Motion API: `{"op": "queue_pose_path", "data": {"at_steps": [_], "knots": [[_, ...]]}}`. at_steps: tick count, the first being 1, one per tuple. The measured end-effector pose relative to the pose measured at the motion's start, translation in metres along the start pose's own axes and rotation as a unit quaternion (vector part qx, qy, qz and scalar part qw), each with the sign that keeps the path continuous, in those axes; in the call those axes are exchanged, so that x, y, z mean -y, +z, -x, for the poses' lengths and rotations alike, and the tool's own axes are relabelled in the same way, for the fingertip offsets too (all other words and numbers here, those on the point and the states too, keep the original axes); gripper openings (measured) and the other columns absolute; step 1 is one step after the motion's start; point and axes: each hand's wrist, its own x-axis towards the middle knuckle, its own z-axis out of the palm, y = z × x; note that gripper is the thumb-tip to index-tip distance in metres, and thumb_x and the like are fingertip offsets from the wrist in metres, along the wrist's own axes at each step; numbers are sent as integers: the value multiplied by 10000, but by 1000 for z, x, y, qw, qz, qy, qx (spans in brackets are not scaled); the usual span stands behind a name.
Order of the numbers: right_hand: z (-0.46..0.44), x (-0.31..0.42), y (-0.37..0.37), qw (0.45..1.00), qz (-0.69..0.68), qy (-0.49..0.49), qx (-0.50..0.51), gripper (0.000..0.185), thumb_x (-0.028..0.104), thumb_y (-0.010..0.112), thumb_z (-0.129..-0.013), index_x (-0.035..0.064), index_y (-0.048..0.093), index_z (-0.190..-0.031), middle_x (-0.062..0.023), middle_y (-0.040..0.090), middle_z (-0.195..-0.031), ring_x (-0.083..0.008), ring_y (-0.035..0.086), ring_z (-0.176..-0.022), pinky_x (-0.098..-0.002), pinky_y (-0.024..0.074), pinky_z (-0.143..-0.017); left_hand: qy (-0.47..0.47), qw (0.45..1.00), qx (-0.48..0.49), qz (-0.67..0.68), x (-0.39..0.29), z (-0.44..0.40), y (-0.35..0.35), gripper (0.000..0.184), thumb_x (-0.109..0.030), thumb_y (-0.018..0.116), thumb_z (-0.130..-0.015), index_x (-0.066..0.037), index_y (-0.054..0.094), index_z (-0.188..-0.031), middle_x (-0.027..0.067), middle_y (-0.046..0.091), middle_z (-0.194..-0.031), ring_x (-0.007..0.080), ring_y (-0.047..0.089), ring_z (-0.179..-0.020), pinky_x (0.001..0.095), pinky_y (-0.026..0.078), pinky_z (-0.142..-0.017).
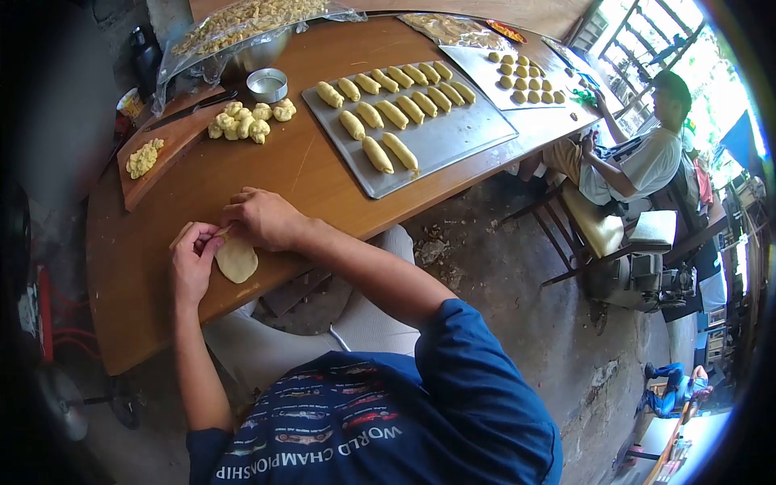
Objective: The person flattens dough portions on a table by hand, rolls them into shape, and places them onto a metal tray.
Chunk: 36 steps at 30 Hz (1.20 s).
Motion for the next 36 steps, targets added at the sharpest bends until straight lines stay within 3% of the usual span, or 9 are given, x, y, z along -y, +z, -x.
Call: {"op": "queue_pose_path", "data": {"at_steps": [2,8,11,14,15,19,24,32,36], "knots": [[0,-1,-3,1000,0,4,2,180,195,790,-985,95,803,-1135,-133,744,-1038,-376,694,-1069,-488,560,-989,3,1000,9,-2,3,-1,-1,189,-99,794,-1041,25,731,-1169,124,713,-1026,255,717,-877,393,577,-807],[6,0,-5,998,13,-44,-36,178,186,784,-994,106,810,-1152,-130,763,-1054,-377,704,-1071,-502,547,-982,43,999,5,-23,4,0,-3,184,-97,790,-1031,6,747,-1177,136,713,-1045,284,717,-961,417,575,-860],[1,-3,-8,1000,4,-20,4,185,185,795,-989,121,814,-1162,-137,764,-1060,-391,701,-1074,-514,543,-989,66,997,-14,-29,8,-1,-1,144,-53,799,-997,5,757,-1122,153,719,-1008,310,714,-901,411,575,-825],[-2,1,-7,1000,12,-2,4,176,197,780,-978,124,806,-1136,-148,769,-1050,-401,715,-1054,-534,555,-982,43,999,-28,8,4,1,0,145,-33,814,-980,10,749,-1102,144,736,-982,304,739,-904,412,587,-828],[-2,0,-5,1000,-3,-7,-9,171,181,787,-975,116,800,-1132,-145,772,-1040,-392,715,-1039,-516,557,-978,45,999,-23,-4,6,2,-3,143,-61,825,-997,17,751,-1091,124,735,-990,235,747,-904,375,589,-824],[-5,8,-14,1000,10,14,24,163,154,818,-972,94,815,-1123,-124,789,-1065,-368,718,-1051,-480,584,-961,43,998,-28,-20,3,2,-6,132,-83,825,-998,4,766,-1079,126,744,-995,283,740,-910,407,588,-826],[-2,9,-17,999,7,16,31,161,101,846,-936,87,817,-1094,-106,797,-1067,-340,721,-1042,-459,591,-966,139,987,-52,-67,6,6,-5,156,-152,810,-1030,-3,770,-1054,124,740,-981,293,725,-928,434,568,-844],[-4,7,-16,999,-42,9,27,122,128,825,-985,52,835,-1080,-137,816,-1060,-342,756,-982,-440,610,-929,42,999,-14,-20,10,-4,0,213,-211,783,-1071,-2,746,-1055,115,740,-958,274,702,-867,407,568,-819],[-11,15,-19,981,-104,157,53,174,185,833,-1015,37,829,-1106,-130,813,-1034,-287,764,-939,-410,613,-881,33,999,-5,15,13,-3,2,224,-224,783,-1071,-2,759,-1085,126,731,-995,270,696,-863,399,570,-813]]}}
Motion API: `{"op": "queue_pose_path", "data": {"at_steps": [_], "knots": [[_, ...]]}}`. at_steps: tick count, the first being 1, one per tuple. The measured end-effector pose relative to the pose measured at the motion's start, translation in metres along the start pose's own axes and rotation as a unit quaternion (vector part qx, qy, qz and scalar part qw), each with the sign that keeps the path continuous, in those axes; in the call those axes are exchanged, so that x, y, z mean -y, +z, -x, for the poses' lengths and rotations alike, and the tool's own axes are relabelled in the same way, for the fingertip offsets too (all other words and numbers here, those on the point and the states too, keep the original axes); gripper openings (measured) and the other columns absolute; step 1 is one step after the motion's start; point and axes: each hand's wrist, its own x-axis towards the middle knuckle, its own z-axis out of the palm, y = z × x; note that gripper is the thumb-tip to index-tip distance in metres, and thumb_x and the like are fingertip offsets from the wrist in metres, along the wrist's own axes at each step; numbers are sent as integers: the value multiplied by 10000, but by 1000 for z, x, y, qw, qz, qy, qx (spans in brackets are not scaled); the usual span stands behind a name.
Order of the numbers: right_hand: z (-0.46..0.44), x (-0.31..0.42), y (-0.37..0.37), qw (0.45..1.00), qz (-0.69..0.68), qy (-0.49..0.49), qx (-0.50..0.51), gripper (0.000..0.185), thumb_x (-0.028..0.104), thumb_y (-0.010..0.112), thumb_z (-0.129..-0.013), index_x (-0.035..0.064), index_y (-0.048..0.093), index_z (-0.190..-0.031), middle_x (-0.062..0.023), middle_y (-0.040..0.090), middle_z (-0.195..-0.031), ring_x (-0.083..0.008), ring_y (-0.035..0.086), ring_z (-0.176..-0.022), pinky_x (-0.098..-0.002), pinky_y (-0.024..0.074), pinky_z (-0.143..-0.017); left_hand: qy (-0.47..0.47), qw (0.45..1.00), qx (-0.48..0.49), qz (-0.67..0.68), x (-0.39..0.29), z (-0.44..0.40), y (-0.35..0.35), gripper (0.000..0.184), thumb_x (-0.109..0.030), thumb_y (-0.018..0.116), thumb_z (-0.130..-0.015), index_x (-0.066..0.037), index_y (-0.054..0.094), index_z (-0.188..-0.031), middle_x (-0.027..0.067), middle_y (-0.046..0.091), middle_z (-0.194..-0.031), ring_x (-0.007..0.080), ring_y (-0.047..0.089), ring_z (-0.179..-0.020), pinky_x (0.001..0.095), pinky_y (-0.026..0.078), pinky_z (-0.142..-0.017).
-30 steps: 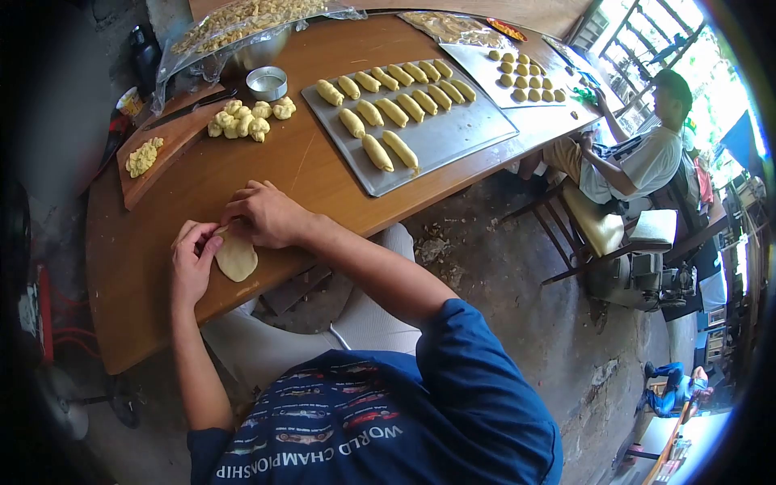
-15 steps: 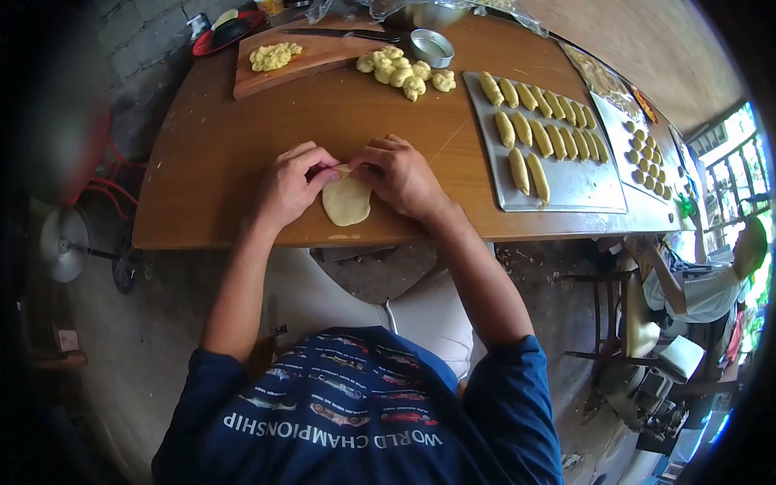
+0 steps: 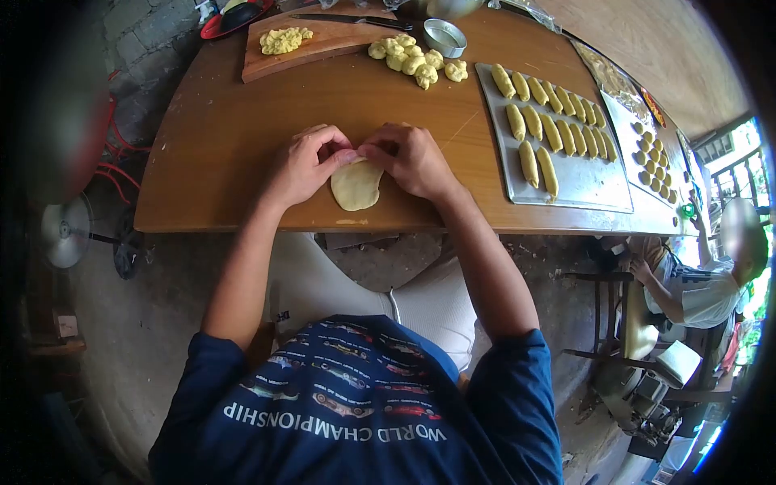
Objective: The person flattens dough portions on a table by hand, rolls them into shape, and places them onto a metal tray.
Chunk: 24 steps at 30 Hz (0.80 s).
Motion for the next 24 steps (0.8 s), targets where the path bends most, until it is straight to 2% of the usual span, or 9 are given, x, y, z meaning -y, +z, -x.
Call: {"op": "queue_pose_path", "data": {"at_steps": [1,5,7,8,10,13,17,19,24], "knots": [[0,3,-1,998,-8,51,22,194,202,838,-1023,41,826,-1131,-112,810,-1037,-257,757,-964,-390,606,-894,-2,1000,2,2,1,1,0,224,-224,783,-1071,-2,759,-1085,126,731,-995,270,696,-863,399,570,-813],[-3,3,0,998,-52,42,20,246,225,852,-1007,34,810,-1157,-121,792,-1043,-266,757,-969,-401,604,-889,4,999,13,-48,-1,4,-4,215,-220,795,-1053,-31,791,-1155,128,724,-1058,311,713,-958,428,574,-869],[-3,6,-3,995,86,-44,37,263,230,842,-1002,28,789,-1162,-136,767,-1058,-303,738,-996,-436,592,-918,14,997,20,-77,-3,5,-5,221,-219,800,-1044,-41,799,-1174,126,721,-1069,323,715,-990,440,574,-889],[-4,3,-3,995,86,-43,37,263,230,842,-1002,28,789,-1162,-136,767,-1058,-303,738,-996,-436,592,-918,22,996,20,-83,-7,5,-7,224,-218,804,-1038,-38,798,-1171,128,716,-1066,331,713,-1007,446,572,-901],[-4,-5,-1,979,164,-115,40,261,235,822,-1005,33,787,-1166,-147,746,-1059,-349,709,-1031,-473,573,-956,30,995,22,-87,-9,6,-6,228,-217,807,-1031,-36,797,-1168,131,712,-1063,338,712,-1024,453,570,-913],[-2,-4,1,976,184,-118,26,235,230,801,-1017,51,796,-1169,-154,741,-1054,-370,691,-1051,-490,558,-976,68,990,7,-124,-7,7,-6,236,-218,815,-1022,-35,800,-1170,138,707,-1058,343,713,-1016,451,573,-904],[1,-1,-2,979,168,-110,23,233,228,799,-1021,50,799,-1171,-153,738,-1069,-363,696,-1052,-481,564,-964,25,996,11,-88,-12,10,-7,226,-194,823,-1011,-24,784,-1154,140,704,-1051,346,724,-994,448,579,-889],[2,0,-5,992,88,-73,44,231,218,794,-1024,43,784,-1175,-151,733,-1079,-362,695,-1058,-475,569,-955,12,997,9,-81,-15,9,-9,222,-183,826,-1007,-19,777,-1148,138,703,-1047,345,726,-981,449,581,-883],[3,1,1,984,143,-99,25,224,195,794,-1012,41,776,-1173,-149,733,-1072,-359,697,-1058,-471,572,-953,28,995,10,-92,-13,9,-7,202,-140,821,-1001,-3,758,-1135,141,709,-1054,354,724,-986,459,580,-890]]}}
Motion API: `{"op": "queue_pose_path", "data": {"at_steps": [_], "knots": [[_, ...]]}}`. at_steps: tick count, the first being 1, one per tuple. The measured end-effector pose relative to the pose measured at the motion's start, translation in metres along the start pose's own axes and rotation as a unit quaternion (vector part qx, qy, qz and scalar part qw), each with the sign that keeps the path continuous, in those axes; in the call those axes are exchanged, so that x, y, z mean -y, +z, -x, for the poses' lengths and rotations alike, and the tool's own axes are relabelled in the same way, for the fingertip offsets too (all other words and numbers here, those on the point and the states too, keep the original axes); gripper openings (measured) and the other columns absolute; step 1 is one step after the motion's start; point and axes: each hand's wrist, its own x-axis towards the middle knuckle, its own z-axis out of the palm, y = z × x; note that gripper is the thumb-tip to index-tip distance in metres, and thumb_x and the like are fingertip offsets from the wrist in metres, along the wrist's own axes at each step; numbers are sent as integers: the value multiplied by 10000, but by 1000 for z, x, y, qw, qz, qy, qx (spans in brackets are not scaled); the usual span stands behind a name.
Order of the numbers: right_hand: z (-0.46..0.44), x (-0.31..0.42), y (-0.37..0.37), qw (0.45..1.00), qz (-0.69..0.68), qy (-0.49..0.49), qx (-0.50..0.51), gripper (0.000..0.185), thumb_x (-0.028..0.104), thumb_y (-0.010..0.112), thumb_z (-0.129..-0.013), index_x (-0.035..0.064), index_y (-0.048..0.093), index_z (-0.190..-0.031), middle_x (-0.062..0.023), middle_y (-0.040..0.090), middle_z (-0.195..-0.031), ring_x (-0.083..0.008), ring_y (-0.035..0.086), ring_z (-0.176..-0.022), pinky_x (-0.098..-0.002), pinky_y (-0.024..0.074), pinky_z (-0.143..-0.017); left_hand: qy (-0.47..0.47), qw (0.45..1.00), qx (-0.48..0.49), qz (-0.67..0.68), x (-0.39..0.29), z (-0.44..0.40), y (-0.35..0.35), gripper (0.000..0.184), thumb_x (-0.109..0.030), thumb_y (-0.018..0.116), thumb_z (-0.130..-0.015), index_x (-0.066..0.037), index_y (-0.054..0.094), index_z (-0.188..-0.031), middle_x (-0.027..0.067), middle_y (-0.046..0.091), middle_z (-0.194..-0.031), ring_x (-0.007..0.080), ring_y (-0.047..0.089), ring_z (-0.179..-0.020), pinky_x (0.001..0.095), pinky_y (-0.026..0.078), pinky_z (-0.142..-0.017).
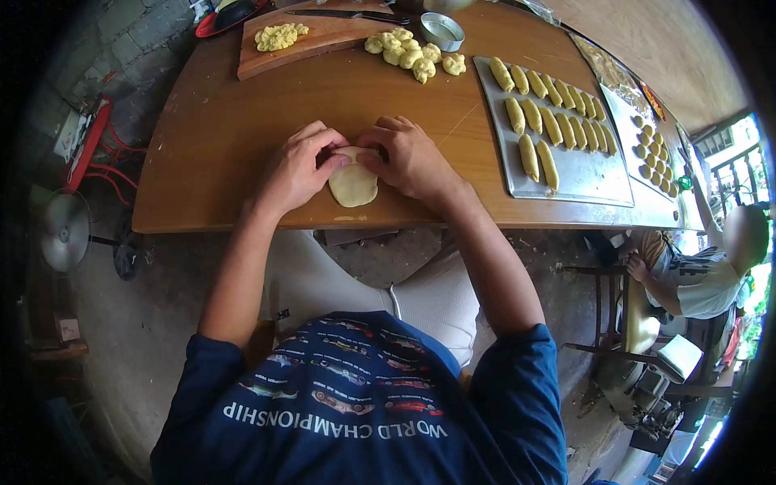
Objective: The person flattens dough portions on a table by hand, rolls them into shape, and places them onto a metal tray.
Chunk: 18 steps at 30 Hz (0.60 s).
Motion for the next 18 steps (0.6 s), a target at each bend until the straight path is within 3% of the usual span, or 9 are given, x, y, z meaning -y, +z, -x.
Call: {"op": "queue_pose_path", "data": {"at_steps": [8,11,18], "knots": [[5,1,6,995,58,-57,-57,241,164,800,-979,34,772,-1179,-158,744,-1093,-378,697,-1058,-473,572,-973,40,998,-35,-34,-3,4,4,203,-146,820,-996,-26,771,-1151,142,708,-1058,374,699,-1035,474,575,-935],[3,1,2,999,18,-20,-22,260,243,782,-999,82,773,-1203,-122,745,-1119,-364,694,-1091,-484,574,-1019,45,997,-26,-49,-2,3,5,220,-156,817,-996,-33,783,-1176,134,710,-1059,369,697,-1043,480,573,-950],[14,6,3,995,76,-46,-53,274,168,795,-982,82,807,-1241,-117,772,-1155,-355,710,-1090,-472,592,-1000,68,994,-38,-75,-5,11,1,282,-146,795,-1010,-33,811,-1267,113,747,-1127,348,701,-1090,464,580,-979]]}}
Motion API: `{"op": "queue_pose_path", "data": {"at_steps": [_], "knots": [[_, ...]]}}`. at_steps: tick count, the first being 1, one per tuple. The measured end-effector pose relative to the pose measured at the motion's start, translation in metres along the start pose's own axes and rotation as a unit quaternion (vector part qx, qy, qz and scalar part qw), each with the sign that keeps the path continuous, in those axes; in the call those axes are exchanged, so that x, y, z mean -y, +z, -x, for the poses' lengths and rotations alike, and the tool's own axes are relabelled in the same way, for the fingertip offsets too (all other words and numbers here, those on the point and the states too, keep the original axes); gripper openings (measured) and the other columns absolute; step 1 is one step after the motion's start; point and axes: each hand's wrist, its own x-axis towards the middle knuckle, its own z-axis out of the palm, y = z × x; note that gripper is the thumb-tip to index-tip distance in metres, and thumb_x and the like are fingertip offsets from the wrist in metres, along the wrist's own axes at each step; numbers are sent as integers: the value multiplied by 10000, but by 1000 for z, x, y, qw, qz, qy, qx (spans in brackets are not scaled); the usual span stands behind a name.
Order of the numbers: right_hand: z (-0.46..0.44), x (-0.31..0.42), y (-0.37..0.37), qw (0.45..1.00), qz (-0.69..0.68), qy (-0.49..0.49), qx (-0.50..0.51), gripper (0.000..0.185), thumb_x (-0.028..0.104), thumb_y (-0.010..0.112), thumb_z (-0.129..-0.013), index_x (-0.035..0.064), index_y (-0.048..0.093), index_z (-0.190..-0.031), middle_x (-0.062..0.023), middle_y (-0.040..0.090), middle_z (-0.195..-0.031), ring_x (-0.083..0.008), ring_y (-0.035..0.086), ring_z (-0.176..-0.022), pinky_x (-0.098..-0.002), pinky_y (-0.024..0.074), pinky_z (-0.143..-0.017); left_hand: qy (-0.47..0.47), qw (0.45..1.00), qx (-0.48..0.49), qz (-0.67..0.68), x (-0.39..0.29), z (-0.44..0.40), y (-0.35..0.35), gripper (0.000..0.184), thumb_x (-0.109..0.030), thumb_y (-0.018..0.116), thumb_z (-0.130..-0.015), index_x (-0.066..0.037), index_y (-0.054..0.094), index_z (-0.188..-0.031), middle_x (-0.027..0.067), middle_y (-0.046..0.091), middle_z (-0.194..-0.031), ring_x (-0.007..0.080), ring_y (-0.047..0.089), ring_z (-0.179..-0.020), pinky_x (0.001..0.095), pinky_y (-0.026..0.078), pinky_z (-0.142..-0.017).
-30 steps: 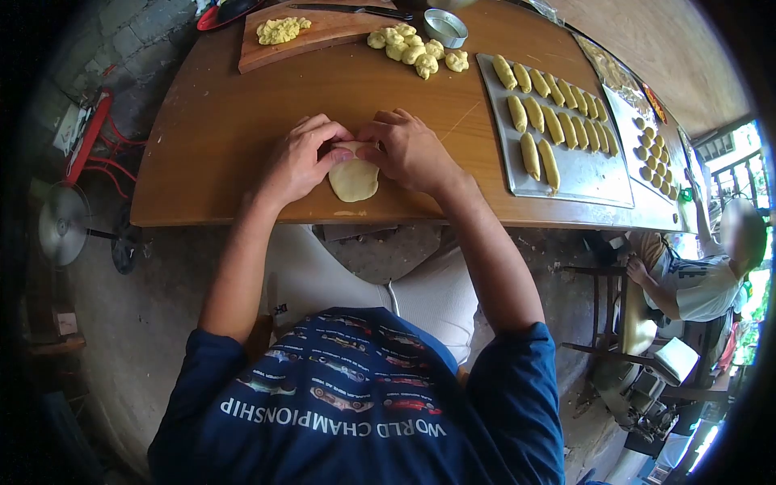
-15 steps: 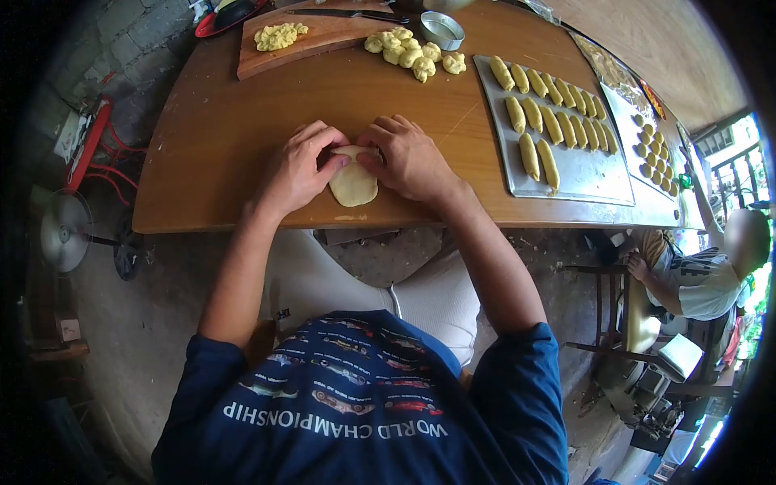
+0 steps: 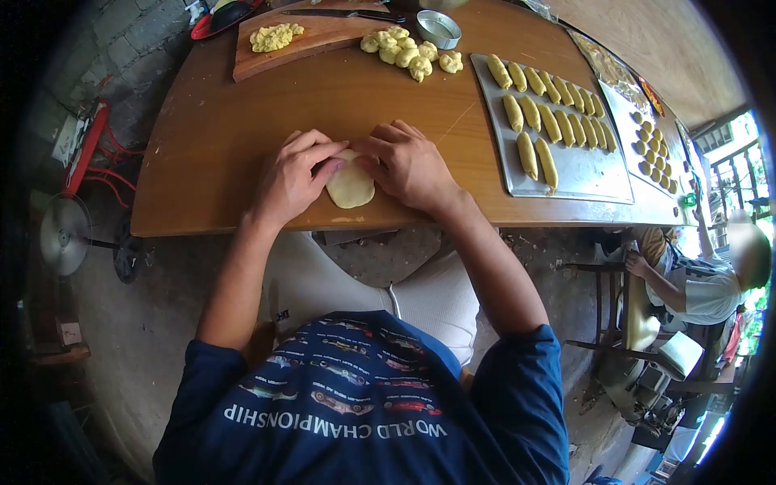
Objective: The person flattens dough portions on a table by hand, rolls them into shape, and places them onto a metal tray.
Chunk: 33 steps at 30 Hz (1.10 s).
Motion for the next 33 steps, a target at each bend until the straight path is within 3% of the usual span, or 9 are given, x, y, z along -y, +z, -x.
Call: {"op": "queue_pose_path", "data": {"at_steps": [4,6,10,13,16,20,26,28,33], "knots": [[19,8,-2,999,29,-13,-23,380,152,791,-959,118,801,-1337,-82,779,-1258,-320,716,-1188,-448,586,-1058,1,999,-11,-33,-12,15,-3,334,-143,789,-1016,-38,809,-1332,110,784,-1240,339,712,-1120,445,590,-1007],[23,15,-5,998,59,-22,-23,361,140,788,-957,119,810,-1317,-76,783,-1256,-313,719,-1185,-447,587,-1059,37,997,-51,-50,-15,19,-2,294,-152,780,-1024,-45,828,-1294,109,808,-1264,321,736,-1067,431,624,-964],[24,19,-10,997,72,-26,-7,326,127,769,-975,93,813,-1297,-88,786,-1269,-320,721,-1185,-456,584,-1059,14,999,-21,-34,-15,20,-6,337,-156,752,-1058,-35,801,-1369,116,802,-1331,321,733,-1130,442,598,-1014],[17,9,-15,997,-61,32,27,280,136,750,-1008,72,817,-1273,-114,771,-1291,-338,700,-1212,-481,576,-1047,2,1000,5,11,-10,14,-10,322,-184,755,-1066,-24,809,-1340,130,808,-1271,329,735,-1119,439,594,-998],[8,2,-12,989,-89,116,-1,252,159,740,-1035,61,823,-1251,-143,760,-1259,-364,682,-1193,-490,559,-1036,-54,996,-17,75,-8,9,-10,321,-211,777,-1056,-14,812,-1307,142,792,-1194,344,733,-1101,447,589,-977],[8,2,-8,997,-32,75,-3,228,182,742,-1044,51,828,-1210,-157,758,-1186,-383,674,-1145,-486,539,-1041,-86,995,14,46,-4,8,-11,279,-220,797,-1042,-11,795,-1226,144,744,-1110,360,727,-1071,459,583,-954],[1,11,-14,989,-65,121,59,175,192,768,-1016,32,797,-1080,-175,765,-1112,-384,700,-1094,-477,547,-1039,-118,992,19,43,-15,6,-12,213,-181,829,-1010,-7,782,-1125,138,747,-1045,315,747,-1016,439,593,-913],[2,11,-8,985,-110,131,29,201,177,814,-1000,15,790,-1117,-160,773,-1027,-350,763,-937,-436,609,-876,-142,988,32,60,-17,4,-13,211,-173,840,-1001,-4,782,-1113,136,764,-1025,299,759,-981,435,602,-894],[-4,21,-8,983,-80,166,12,170,143,815,-983,2,791,-1074,-177,793,-1022,-362,792,-926,-446,628,-824,-264,958,19,112,-35,-3,-13,218,-155,854,-980,15,784,-1098,170,824,-973,291,798,-875,423,632,-831]]}}
